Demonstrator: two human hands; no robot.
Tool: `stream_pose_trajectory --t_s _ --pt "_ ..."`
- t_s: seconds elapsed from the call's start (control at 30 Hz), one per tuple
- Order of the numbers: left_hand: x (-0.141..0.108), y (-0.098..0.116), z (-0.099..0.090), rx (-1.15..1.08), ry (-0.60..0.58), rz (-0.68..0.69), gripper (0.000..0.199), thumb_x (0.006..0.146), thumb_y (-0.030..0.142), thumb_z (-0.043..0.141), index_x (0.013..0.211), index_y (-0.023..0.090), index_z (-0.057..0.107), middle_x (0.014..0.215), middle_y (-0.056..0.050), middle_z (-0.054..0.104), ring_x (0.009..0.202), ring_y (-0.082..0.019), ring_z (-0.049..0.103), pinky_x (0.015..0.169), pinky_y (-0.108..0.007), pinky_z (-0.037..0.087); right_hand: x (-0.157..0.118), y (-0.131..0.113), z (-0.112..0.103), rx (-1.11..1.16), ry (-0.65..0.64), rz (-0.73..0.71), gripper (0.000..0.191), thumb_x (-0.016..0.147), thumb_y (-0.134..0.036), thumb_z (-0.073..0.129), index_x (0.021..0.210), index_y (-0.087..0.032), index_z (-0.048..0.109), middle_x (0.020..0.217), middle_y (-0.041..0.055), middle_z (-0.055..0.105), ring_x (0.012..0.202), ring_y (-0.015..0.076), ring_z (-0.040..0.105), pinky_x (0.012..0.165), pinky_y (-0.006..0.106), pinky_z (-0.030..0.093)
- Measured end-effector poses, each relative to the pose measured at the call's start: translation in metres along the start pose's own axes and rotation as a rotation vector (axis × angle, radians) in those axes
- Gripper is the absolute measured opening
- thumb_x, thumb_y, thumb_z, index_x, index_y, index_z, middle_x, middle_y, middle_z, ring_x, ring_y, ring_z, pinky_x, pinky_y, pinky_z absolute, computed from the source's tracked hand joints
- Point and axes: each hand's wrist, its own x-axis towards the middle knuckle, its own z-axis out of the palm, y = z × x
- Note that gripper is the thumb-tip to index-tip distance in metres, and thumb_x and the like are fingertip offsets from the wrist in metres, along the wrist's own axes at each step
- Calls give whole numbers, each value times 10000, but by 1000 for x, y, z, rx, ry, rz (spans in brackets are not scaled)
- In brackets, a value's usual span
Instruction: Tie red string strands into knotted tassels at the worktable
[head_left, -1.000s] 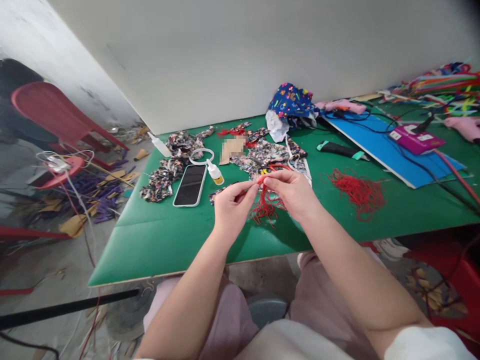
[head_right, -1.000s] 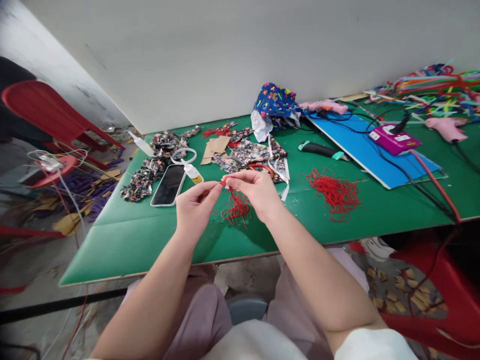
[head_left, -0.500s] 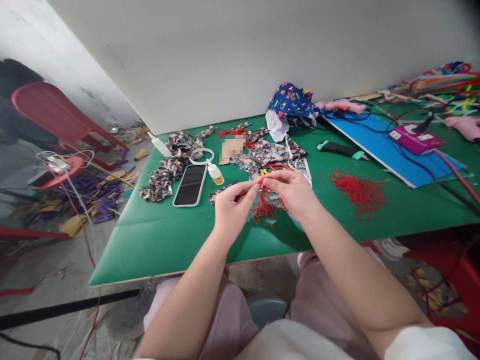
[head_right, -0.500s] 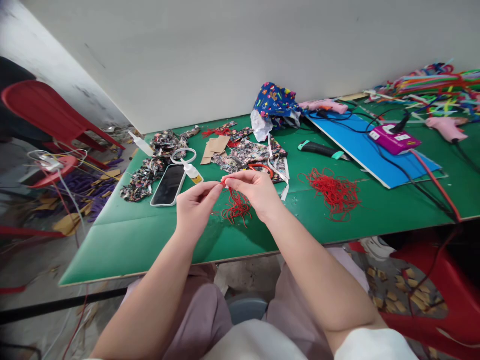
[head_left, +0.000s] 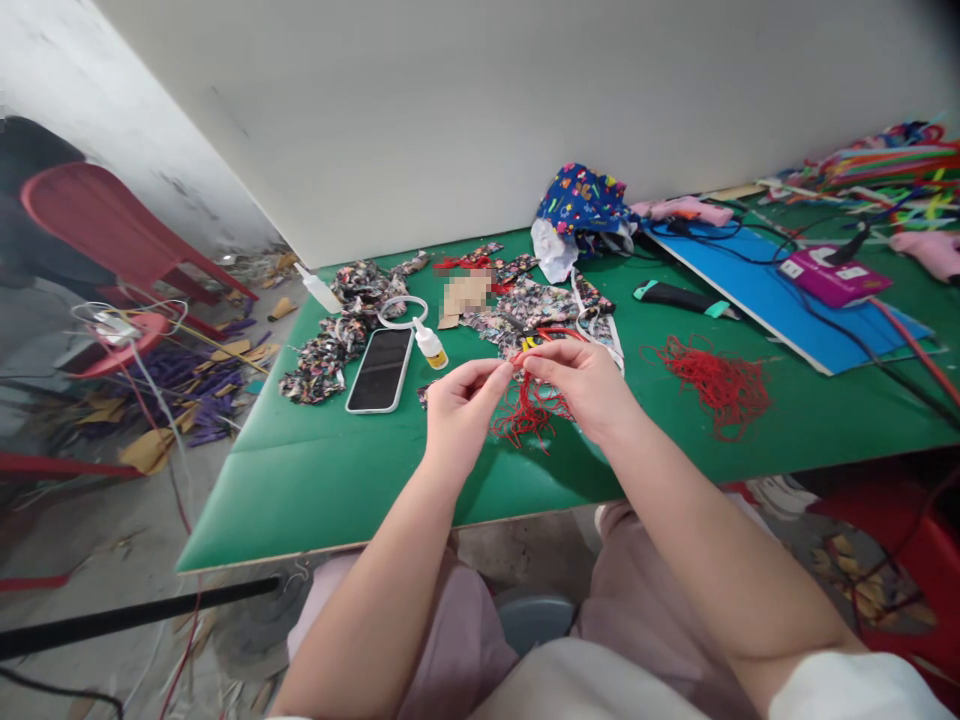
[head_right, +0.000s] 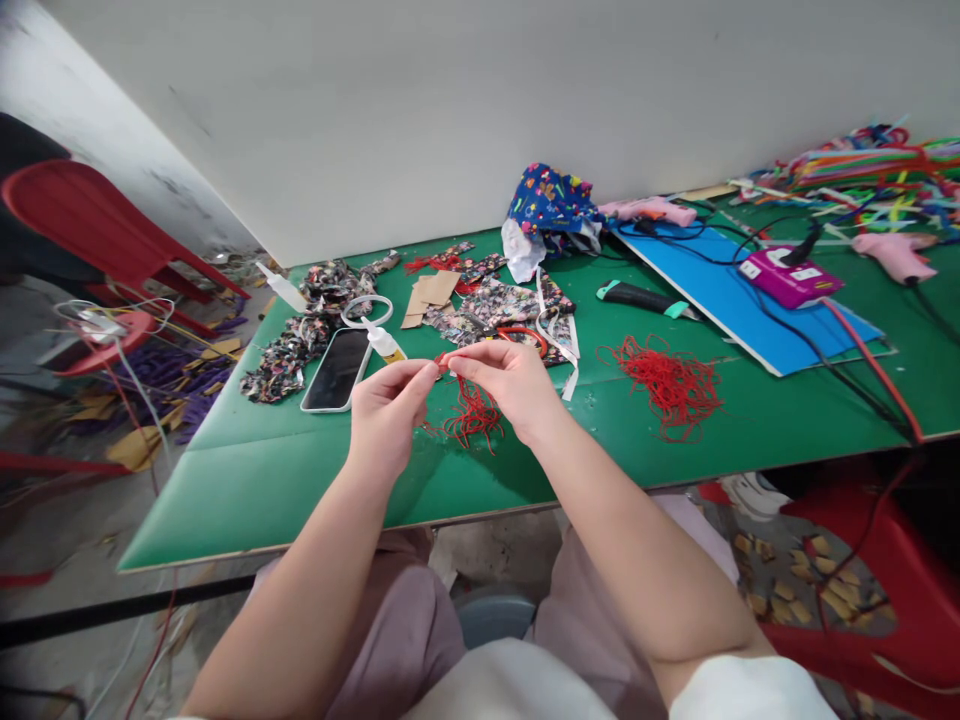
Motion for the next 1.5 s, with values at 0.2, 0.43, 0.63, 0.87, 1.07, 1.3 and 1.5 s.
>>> stream_pose_trajectory --t_s 0.2,0.43,0.63,0.87,1.07,1.3,1.5 --pt "0 1 0 -13 -34 -8 165 733 329 656 754 173 706 605 9 639 514 -84 519 482 -214 415 -1 -2 1 -6 -11 -6 114 606 -289 764 706 -249 727 730 -15 722 739 130 651 773 298 506" --pt "0 1 -1 -14 -55 0 153 730 325 662 752 181 710 626 10 649 517 -79 515 486 -212 413 -2 -3 1 -9 -56 -33 104 633 -286 747 723 -242 720 747 -18 721 742 123 648 778 294 505" --pt "-1 2 -1 -40 -56 -6 146 727 319 666 744 180 709 614 17 640 511 -71 503 497 -209 410 -3 -4 2 -13 -47 -51 101 645 -287 739 724 -233 709 737 -22 711 726 112 636 762 278 501" --pt "-1 3 0 -49 -65 -25 179 729 343 669 755 169 706 653 1 651 537 -73 506 498 -196 408 -2 -4 3 10 -27 -52 139 615 -307 757 706 -218 702 716 -22 704 706 111 633 753 279 507" --pt "-1 3 0 -56 -64 -27 170 723 338 675 743 173 708 611 9 628 507 -66 481 488 -195 400 -2 -4 3 24 -32 -55 115 632 -300 750 710 -228 705 726 -25 707 713 108 637 760 283 505" --pt "-1 0 -1 -111 -76 -48 184 725 351 677 753 171 706 638 4 639 508 -63 479 482 -190 384 -2 -3 3 52 -12 -50 98 614 -278 766 695 -245 722 726 -24 721 713 110 653 756 284 514" --pt "0 0 -1 -113 -80 -56 180 726 347 676 756 172 708 647 1 643 516 -67 486 486 -194 384 -2 -3 3 55 -12 -45 95 615 -272 766 695 -247 723 737 -22 724 727 113 655 759 284 514"
